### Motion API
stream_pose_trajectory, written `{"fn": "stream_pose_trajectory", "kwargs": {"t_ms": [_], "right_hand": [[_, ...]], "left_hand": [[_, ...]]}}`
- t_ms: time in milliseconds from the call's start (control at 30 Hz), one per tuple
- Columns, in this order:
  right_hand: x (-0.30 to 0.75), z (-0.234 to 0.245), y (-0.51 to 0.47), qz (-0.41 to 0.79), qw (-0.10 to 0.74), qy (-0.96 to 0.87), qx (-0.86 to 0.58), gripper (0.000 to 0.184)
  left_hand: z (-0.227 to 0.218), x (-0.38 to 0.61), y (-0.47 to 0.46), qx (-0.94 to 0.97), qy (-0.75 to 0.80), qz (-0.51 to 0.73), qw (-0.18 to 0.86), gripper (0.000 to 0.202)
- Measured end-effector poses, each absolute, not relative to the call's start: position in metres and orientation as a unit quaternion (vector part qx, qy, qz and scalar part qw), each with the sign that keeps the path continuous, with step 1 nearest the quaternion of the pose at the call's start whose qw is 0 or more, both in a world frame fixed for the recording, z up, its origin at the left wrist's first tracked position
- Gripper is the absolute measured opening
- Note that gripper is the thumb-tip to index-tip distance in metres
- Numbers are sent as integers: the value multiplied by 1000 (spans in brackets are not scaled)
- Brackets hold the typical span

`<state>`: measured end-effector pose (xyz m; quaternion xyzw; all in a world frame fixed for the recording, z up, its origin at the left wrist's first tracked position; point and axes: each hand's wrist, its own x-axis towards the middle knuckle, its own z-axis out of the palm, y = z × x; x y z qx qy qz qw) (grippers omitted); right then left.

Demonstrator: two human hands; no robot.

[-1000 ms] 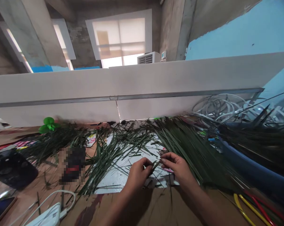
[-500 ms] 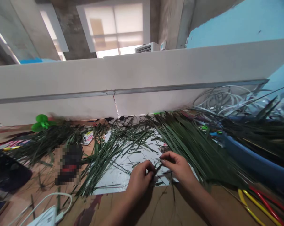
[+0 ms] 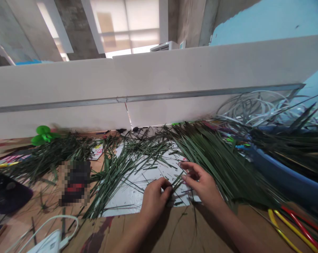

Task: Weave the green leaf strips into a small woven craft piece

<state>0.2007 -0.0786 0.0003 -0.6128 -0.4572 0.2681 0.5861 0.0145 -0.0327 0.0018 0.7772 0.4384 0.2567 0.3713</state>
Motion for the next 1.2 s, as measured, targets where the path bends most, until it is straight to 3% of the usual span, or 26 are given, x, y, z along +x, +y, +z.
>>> {"fn": "stream_pose_trajectory", "kwargs": {"t_ms": [333, 500, 933, 1200], "right_hand": [[188, -7, -76, 440, 580, -391, -563, 39], [186, 2, -79, 454, 605, -366, -542, 34], [184, 5, -82, 422, 611, -399, -537, 31], [182, 0, -86, 317, 591, -496, -551, 10]], "left_hand": [[-2, 15, -36, 832, 412, 265, 259, 12], [-3, 16, -37, 822, 414, 265, 285, 14], [-5, 17, -33, 751, 417, 290, 422, 13], [-8, 17, -32, 740, 390, 319, 446, 9]]}}
